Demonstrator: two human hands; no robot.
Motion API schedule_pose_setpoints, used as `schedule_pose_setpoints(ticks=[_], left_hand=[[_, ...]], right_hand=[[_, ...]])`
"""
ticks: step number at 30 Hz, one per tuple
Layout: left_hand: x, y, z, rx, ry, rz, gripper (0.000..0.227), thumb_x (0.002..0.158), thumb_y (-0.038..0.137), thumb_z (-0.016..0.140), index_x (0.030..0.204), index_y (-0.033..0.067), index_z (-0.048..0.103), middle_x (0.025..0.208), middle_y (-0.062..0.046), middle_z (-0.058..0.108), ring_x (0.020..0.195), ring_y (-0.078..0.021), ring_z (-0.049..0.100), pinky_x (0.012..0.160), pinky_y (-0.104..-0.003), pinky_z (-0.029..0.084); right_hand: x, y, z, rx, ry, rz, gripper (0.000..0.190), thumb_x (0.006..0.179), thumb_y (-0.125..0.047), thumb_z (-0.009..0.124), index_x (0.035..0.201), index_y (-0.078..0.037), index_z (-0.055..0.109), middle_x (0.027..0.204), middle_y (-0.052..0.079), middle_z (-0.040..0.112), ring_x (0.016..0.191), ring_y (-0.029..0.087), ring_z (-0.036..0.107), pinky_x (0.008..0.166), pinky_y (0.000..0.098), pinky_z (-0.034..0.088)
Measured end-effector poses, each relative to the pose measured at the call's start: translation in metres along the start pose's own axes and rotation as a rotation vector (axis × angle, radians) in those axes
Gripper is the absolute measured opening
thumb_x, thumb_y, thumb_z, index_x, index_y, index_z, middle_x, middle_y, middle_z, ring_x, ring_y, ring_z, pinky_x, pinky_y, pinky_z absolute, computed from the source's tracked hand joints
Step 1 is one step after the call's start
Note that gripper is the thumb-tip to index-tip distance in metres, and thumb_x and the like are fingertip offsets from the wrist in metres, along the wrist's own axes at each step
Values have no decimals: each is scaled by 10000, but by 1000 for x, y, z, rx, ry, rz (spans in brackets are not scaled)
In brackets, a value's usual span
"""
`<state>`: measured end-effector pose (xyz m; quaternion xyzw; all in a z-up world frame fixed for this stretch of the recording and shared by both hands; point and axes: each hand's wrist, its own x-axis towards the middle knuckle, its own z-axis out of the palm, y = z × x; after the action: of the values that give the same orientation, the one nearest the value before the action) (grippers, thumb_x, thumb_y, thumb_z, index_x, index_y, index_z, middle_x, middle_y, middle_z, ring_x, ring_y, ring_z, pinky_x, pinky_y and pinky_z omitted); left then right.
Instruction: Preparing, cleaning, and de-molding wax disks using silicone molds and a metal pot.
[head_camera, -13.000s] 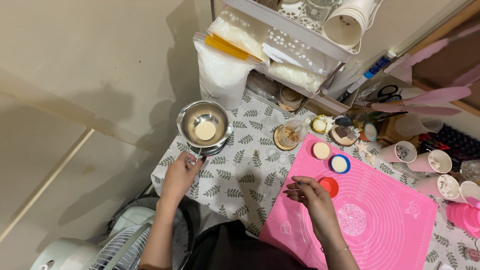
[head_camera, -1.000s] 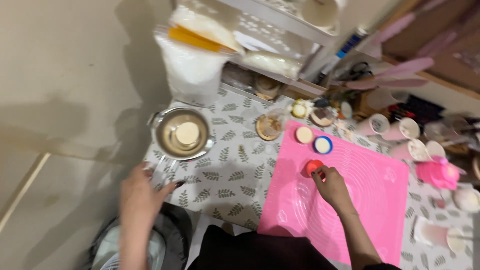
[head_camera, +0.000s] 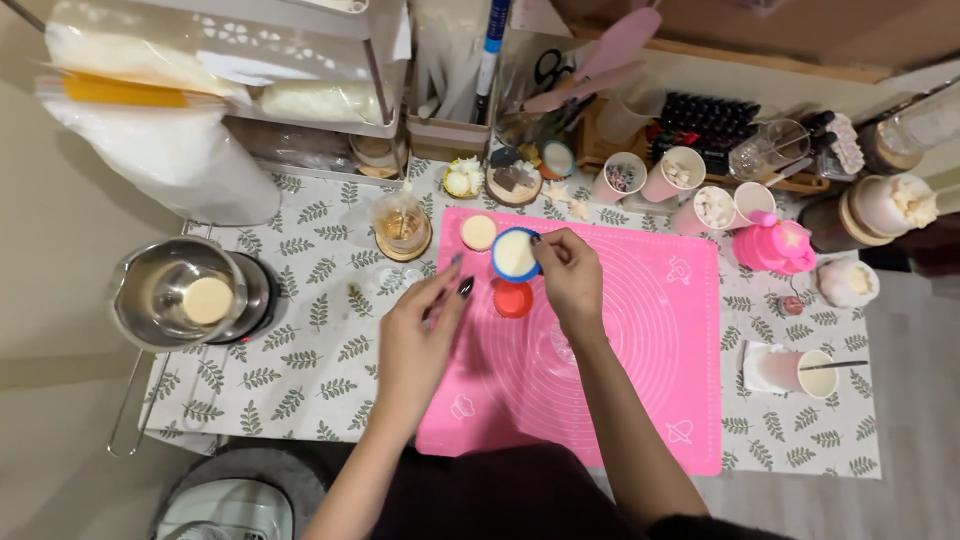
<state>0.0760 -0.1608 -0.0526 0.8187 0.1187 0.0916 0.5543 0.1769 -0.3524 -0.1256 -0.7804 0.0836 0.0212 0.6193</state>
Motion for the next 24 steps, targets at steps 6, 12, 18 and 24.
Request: schedule_pose_setpoints(ticks=[6,12,18,24], left_hand=[[3,18,40,-209,40,-61,449,930,212,707,1348,63,640,1003,-105,761,816,-58,692,727,-249,547],[-7,32,49,-140,87,-267,338,947,250,721,1242,91,760,712,-123,707,642,-39,538,579,-248,457],[-8,29,52,-203,129,-179,291,912,258,737,1128,69,788,736,-24,770,655,6,581,591,-216,499],[-6,43,47,-93,83,-250,275,916,297,733,1066,80,811,654,-50,737,591,-30,552,548,-249,462]], right_hand=[[-39,-47,-14,286,-158,-40,122,1011,-92,628,998,28,647,853,21,682,746,57,591,687,227,483],[-51,-51,-21,308,-213,-80,207,976,-52,632,1170,16,651,989,55,705,855,81,654,778,232,538],[-53,-39,-19,367,-335,81,289,931,-39,650,1215,8,648,1072,56,725,934,76,689,832,226,568],[-49,-40,-38,340,-457,247,270,988,-138,650,1190,38,675,957,68,739,836,109,678,750,262,544]])
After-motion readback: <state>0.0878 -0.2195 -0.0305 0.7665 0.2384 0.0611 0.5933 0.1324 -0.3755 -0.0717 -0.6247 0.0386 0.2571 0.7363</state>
